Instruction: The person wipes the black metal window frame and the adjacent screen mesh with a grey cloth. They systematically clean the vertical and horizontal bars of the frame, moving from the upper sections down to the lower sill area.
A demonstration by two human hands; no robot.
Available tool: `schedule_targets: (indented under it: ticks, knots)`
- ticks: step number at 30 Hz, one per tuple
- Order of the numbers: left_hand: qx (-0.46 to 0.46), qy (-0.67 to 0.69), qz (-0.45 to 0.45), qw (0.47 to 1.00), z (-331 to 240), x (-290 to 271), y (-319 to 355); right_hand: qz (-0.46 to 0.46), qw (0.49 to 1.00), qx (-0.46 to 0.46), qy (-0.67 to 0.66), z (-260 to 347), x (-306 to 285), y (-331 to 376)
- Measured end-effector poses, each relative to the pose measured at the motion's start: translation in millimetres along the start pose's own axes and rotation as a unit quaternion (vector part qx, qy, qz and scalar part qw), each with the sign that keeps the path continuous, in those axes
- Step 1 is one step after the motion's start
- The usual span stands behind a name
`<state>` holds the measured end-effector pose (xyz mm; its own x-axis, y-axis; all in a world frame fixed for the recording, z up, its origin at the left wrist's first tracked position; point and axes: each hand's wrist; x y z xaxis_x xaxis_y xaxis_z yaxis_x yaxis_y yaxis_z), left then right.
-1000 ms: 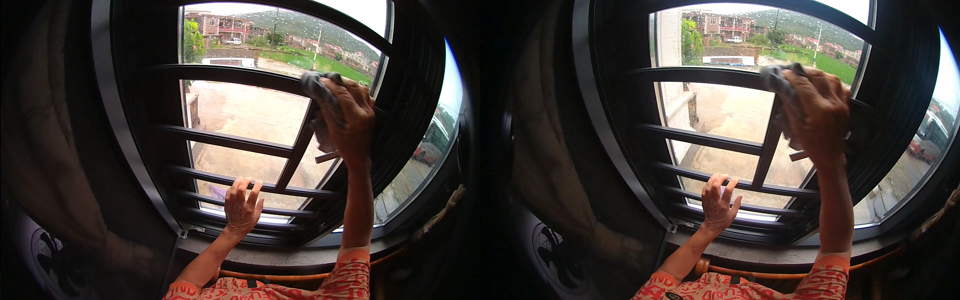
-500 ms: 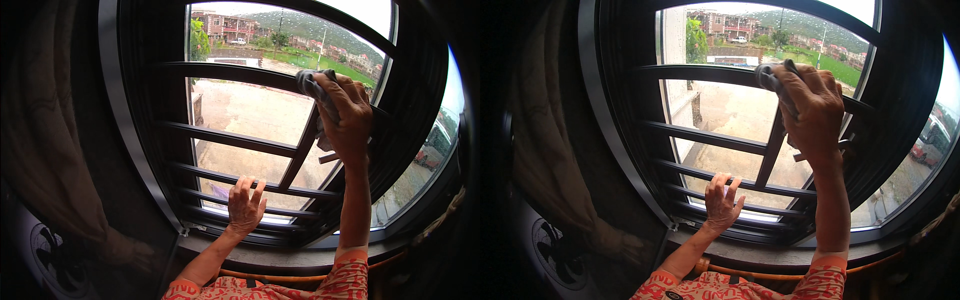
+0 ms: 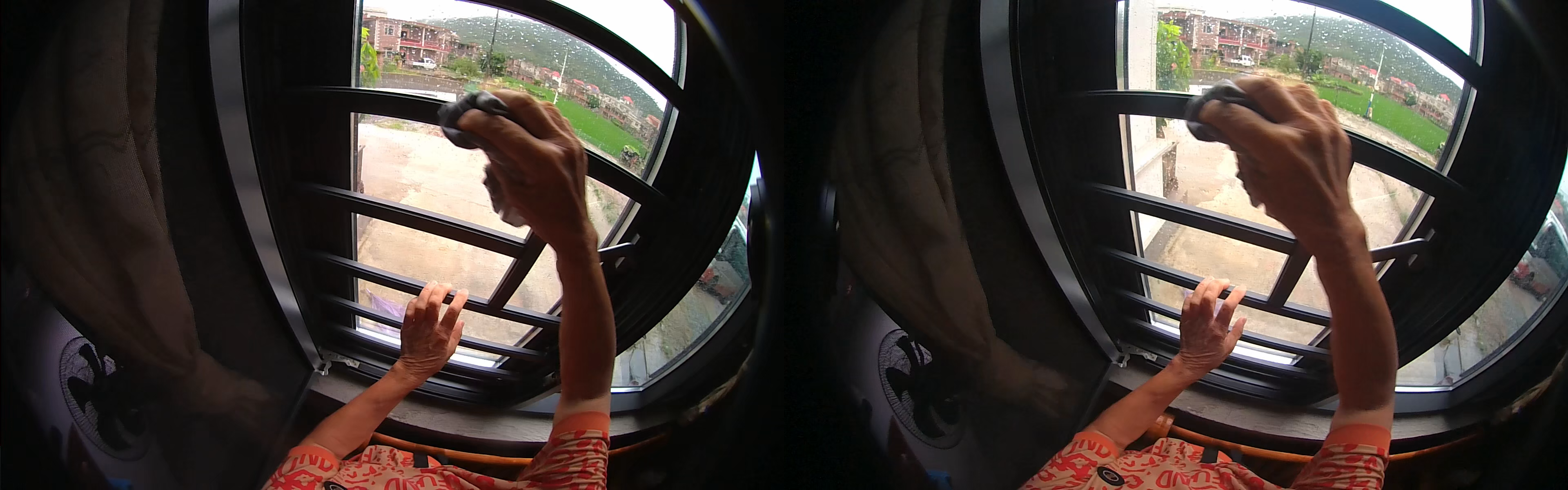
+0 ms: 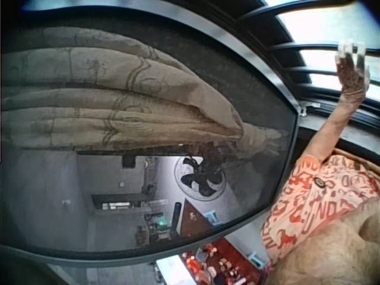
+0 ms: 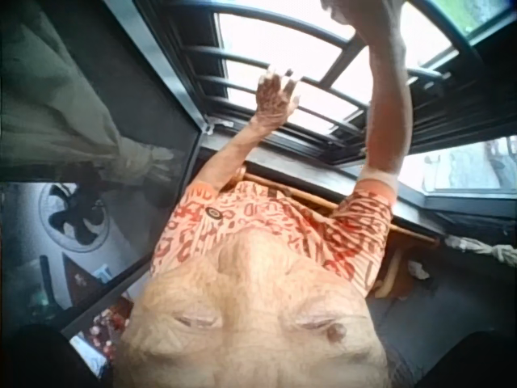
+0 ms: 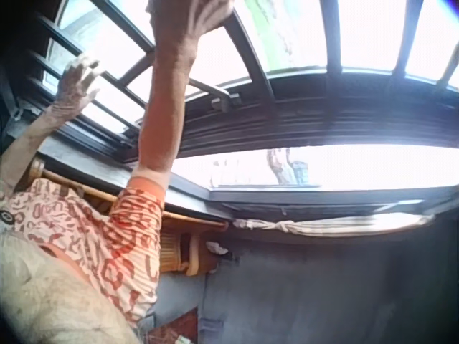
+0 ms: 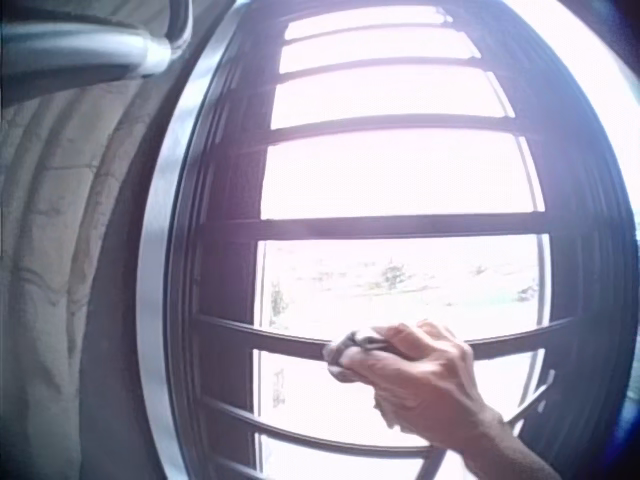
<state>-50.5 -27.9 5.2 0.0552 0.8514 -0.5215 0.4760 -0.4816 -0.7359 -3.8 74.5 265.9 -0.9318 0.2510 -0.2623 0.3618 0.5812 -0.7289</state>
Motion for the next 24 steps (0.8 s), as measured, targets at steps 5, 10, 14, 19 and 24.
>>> schedule_targets:
  ticks: [5, 10, 14, 19, 24]
  knots:
    - [-0.008, -0.015, -0.002, 1.0, 3.0, -2.2, -0.1, 0.037, 0.998, 0.047, 0.003, -7.5, -49.4, 15.9]
    - [-0.009, -0.016, 0.004, 1.0, 2.9, -2.2, 0.2, 0.012, 0.99, 0.138, -0.01, -1.9, -49.8, 14.2]
    - [-0.006, -0.013, 0.009, 1.0, 1.7, -6.8, -1.9, 0.011, 0.997, 0.082, 0.006, 7.6, -23.1, -4.0]
    - [-0.009, -0.006, 0.02, 1.0, 2.4, -3.3, -0.1, 0.012, 0.997, 0.073, -0.006, 18.7, 5.7, -26.9]
    - [0.009, -0.01, 0.014, 1.0, 5.6, -2.7, 0.1, -0.002, 0.998, 0.069, -0.015, 29.4, 35.5, -47.5]
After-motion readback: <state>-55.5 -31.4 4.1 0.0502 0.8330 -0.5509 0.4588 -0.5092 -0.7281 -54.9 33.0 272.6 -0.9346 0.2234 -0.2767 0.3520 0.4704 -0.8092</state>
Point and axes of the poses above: each hand's wrist, its own y-axis away from the middle knuckle, its own x-axis out of the palm, z = x × y, and after that the axes turned 15 degrees about -x, right-handed
